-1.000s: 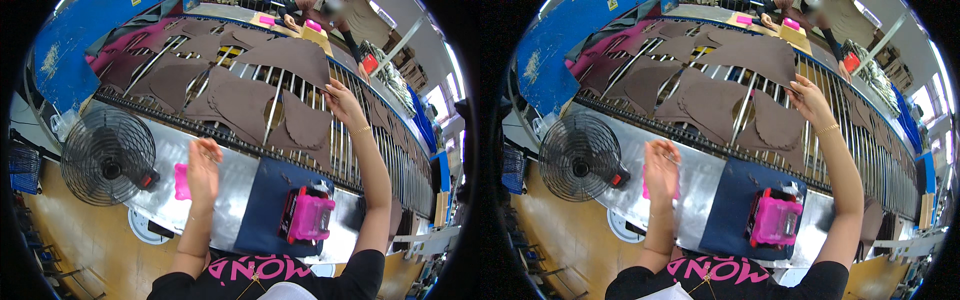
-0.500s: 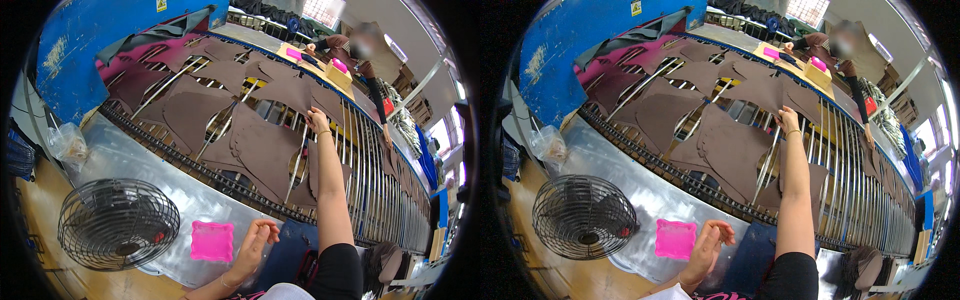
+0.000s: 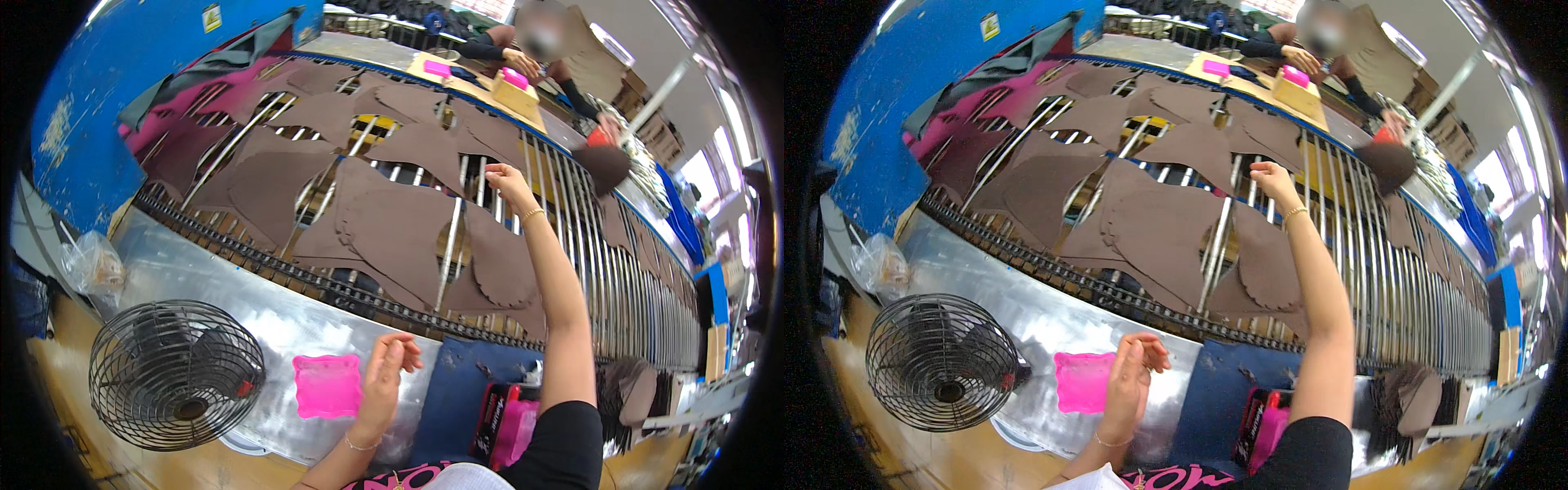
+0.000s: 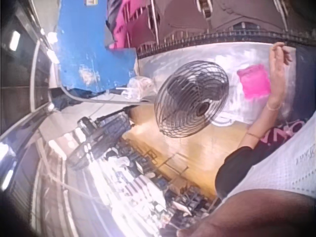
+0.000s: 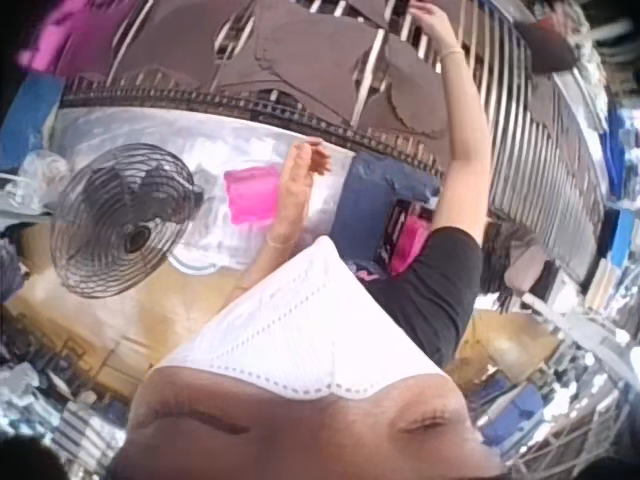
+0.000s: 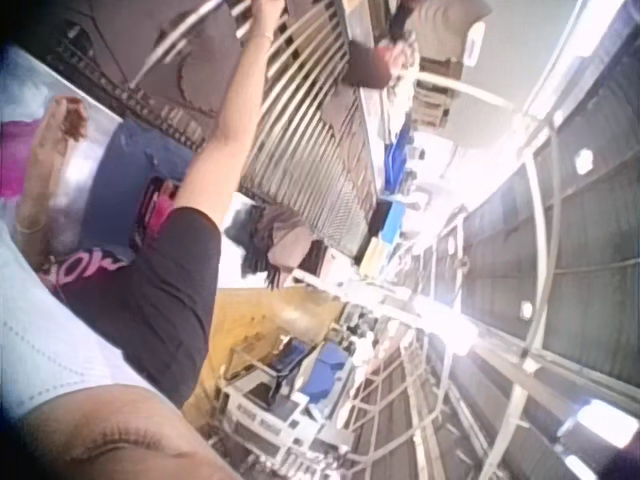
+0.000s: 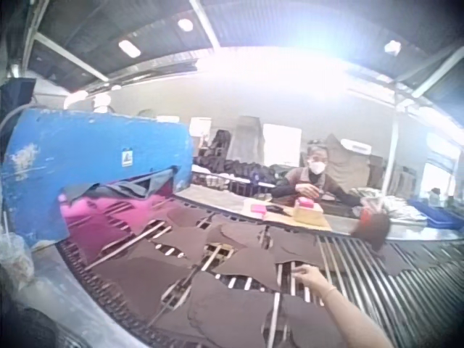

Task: The person repeatedly picks up brown fabric pieces from a stack and places them onto a moving conveyor belt. The person handles the pieces one at a time, positioning them on the belt as it moves.

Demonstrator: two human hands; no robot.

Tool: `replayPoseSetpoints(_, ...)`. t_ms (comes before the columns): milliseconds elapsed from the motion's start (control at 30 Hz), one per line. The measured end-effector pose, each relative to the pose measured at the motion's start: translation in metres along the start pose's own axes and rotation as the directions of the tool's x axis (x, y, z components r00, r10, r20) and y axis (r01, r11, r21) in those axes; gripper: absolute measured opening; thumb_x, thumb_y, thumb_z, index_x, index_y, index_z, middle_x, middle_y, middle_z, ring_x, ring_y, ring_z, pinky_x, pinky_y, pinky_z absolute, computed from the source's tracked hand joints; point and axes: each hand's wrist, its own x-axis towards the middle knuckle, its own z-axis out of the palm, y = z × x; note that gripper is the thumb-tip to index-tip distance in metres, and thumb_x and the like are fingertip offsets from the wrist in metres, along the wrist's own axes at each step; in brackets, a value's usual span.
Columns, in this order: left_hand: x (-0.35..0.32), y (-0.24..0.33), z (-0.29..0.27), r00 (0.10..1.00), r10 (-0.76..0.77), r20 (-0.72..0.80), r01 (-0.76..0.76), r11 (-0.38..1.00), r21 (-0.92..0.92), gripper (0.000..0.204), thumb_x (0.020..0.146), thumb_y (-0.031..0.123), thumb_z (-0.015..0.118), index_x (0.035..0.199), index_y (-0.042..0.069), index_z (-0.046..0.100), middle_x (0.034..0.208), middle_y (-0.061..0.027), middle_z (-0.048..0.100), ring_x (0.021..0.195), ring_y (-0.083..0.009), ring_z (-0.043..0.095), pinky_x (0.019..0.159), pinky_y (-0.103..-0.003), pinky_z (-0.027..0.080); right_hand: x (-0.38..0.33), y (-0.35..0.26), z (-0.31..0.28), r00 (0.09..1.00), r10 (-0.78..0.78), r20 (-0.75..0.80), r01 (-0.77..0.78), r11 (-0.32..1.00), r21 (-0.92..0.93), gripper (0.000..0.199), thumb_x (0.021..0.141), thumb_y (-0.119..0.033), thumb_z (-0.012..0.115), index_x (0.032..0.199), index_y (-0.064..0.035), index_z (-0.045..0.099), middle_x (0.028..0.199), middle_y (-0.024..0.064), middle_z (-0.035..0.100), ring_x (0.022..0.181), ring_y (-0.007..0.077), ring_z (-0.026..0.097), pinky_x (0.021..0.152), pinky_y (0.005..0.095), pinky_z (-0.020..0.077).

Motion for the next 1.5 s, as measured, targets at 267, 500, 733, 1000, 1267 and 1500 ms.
replayPoseSetpoints(267,0.000,-0.005,0.012,0.993,0.119,0.016,-0.120,0.972,0.200,0.018,0.098,0.018,0.047,0.109,0.005,0.054,0.088,-0.0038,0.056,0.076,-0.0109,0.052,0.069,-0.025,0.043,-0.282,0.030,-0.145,0.917,-0.324,-0.232,0.164,0.837,-0.523,0.027,0.084,-0.019,0.061,0.107,-0.0055,0.064,0.098,0.0128,0.065,0.093,0.0271,0.062,0.083,0.0369,0.0471)
replayPoseSetpoints(500,0.002,-0.010,0.010,0.962,0.257,0.090,-0.272,0.930,0.248,0.026,0.096,0.011,0.050,0.121,0.003,0.047,0.074,-0.0010,0.050,0.067,-0.0089,0.046,0.066,-0.024,0.040,-0.526,0.206,-0.257,0.351,0.001,-0.936,-0.840,0.441,-0.315,0.027,0.085,-0.027,0.061,0.108,-0.0135,0.065,0.112,0.0082,0.059,0.107,0.0299,0.055,0.088,0.0479,0.0436)
replayPoseSetpoints(733,-0.004,-0.008,0.032,0.930,0.360,0.071,-0.363,0.874,0.323,0.030,0.098,0.020,0.048,0.121,0.001,0.046,0.063,-0.0001,0.044,0.061,-0.0091,0.042,0.065,-0.025,0.038,-0.641,0.275,-0.326,0.023,0.355,-0.934,-0.947,0.306,0.093,0.047,0.085,-0.046,0.061,0.117,-0.0119,0.062,0.123,0.0143,0.056,0.114,0.0343,0.053,0.092,0.0562,0.0405)
replayPoseSetpoints(1000,-0.024,-0.013,0.053,0.943,0.332,0.039,-0.321,0.867,0.382,0.030,0.097,0.018,0.050,0.122,0.002,0.046,0.068,-0.0009,0.049,0.067,-0.0087,0.045,0.067,-0.025,0.038,-0.637,0.256,-0.340,0.072,0.428,-0.901,-0.960,0.275,0.054,0.053,0.078,-0.053,0.066,0.110,-0.0104,0.064,0.123,0.0122,0.056,0.114,0.0315,0.054,0.093,0.0552,0.0378)
replayPoseSetpoints(1267,-0.027,-0.019,0.075,0.945,0.301,0.131,-0.328,0.844,0.425,0.032,0.097,0.015,0.051,0.125,0.002,0.044,0.073,-0.0021,0.055,0.068,-0.0075,0.048,0.069,-0.023,0.040,-0.659,0.293,-0.370,0.147,0.506,-0.850,-0.909,0.407,0.085,0.061,0.068,-0.053,0.076,0.104,-0.0059,0.062,0.109,0.0135,0.063,0.100,0.0293,0.061,0.087,0.0467,0.0448)
replayPoseSetpoints(1500,-0.033,-0.017,0.076,0.934,0.329,0.142,-0.357,0.813,0.461,0.031,0.097,0.014,0.050,0.125,0.002,0.044,0.076,-0.0017,0.055,0.068,-0.0071,0.049,0.069,-0.023,0.040,-0.653,0.265,-0.385,0.344,0.414,-0.843,-0.898,0.408,-0.166,0.054,0.067,-0.037,0.079,0.103,-0.0004,0.062,0.094,0.0186,0.067,0.090,0.0323,0.065,0.079,0.0374,0.0504)
